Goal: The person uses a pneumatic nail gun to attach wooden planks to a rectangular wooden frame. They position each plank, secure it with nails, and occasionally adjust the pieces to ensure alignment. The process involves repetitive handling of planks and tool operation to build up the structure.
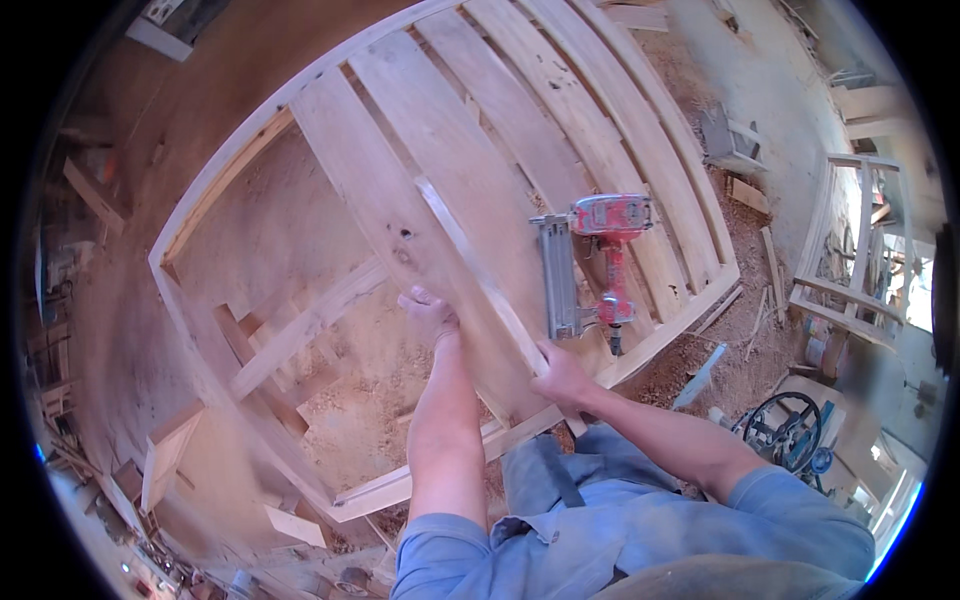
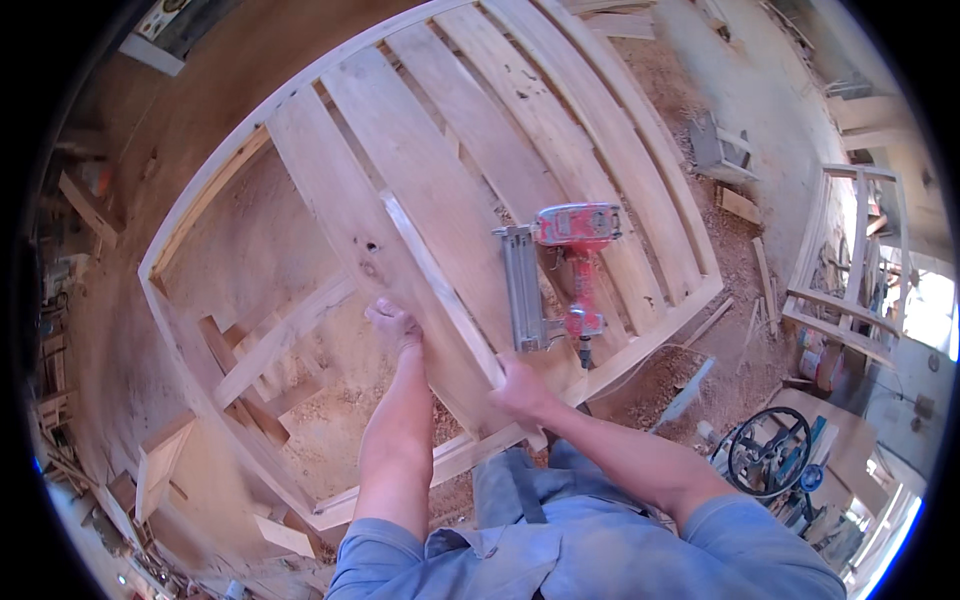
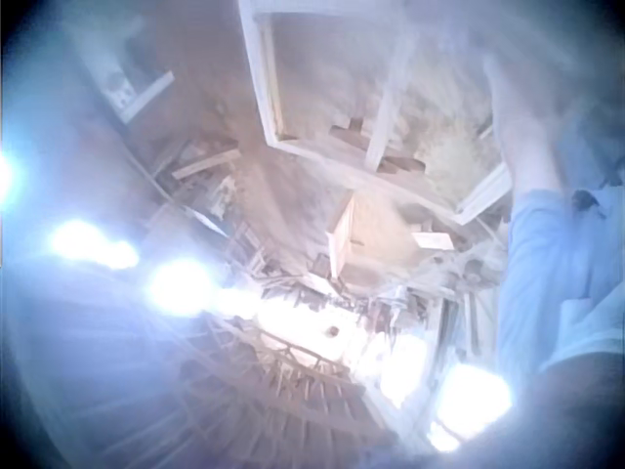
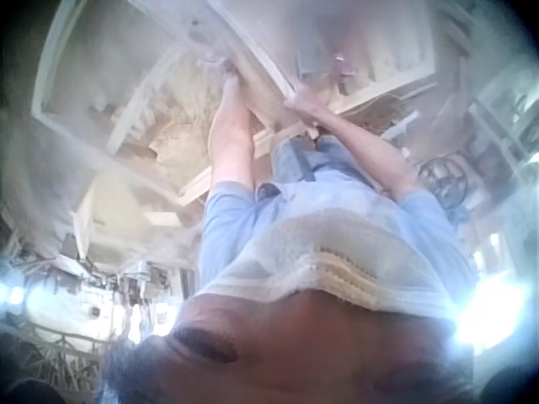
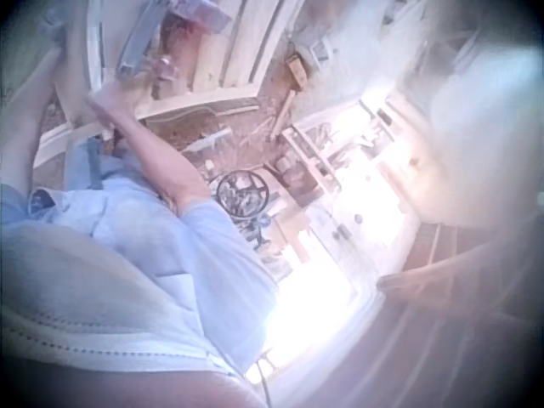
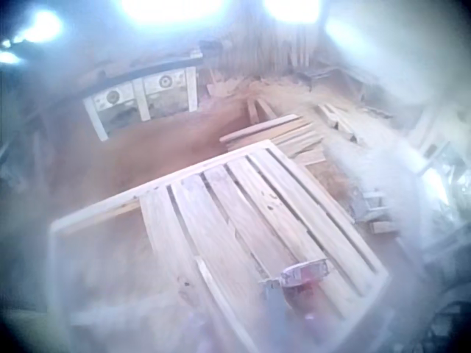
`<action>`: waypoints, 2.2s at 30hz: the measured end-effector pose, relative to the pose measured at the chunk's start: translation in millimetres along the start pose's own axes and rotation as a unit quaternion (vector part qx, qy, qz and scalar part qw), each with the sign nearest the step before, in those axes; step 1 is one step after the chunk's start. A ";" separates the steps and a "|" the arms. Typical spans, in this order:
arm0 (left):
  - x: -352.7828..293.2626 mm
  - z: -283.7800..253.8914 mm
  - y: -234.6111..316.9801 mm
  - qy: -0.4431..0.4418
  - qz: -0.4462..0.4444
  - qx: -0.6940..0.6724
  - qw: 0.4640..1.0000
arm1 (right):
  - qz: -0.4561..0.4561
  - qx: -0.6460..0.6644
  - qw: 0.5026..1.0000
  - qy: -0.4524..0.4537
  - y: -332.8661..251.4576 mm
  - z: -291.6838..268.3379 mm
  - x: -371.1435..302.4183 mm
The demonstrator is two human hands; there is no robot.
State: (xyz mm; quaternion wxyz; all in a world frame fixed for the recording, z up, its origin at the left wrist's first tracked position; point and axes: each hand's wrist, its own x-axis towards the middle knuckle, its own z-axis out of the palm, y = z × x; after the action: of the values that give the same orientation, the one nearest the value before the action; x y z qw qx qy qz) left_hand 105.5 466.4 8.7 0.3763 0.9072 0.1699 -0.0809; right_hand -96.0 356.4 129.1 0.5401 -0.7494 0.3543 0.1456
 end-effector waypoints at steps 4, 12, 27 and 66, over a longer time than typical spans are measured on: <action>4.6 -10.9 -5.9 -0.079 -0.022 0.056 0.995 | 0.197 0.204 0.952 -0.113 -78.0 -31.4 -8.1; -67.9 -90.4 -21.4 -0.012 0.044 0.066 0.997 | 0.190 0.254 0.932 -0.173 -148.6 -44.3 -19.9; -175.2 -169.3 65.8 -0.339 -0.185 -0.451 0.805 | 0.179 0.217 0.940 -0.192 -147.0 -87.5 -40.2; 39.9 -86.4 -18.5 -0.263 -0.024 -0.337 0.904 | 0.029 -0.166 0.985 0.022 29.2 -6.5 -137.2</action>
State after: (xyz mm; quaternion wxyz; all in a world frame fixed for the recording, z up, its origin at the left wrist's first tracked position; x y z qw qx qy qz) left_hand 137.4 549.9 46.4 0.6888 0.6674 0.1032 -0.2637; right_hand -214.1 396.9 193.3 0.3957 -0.8210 0.3589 0.2017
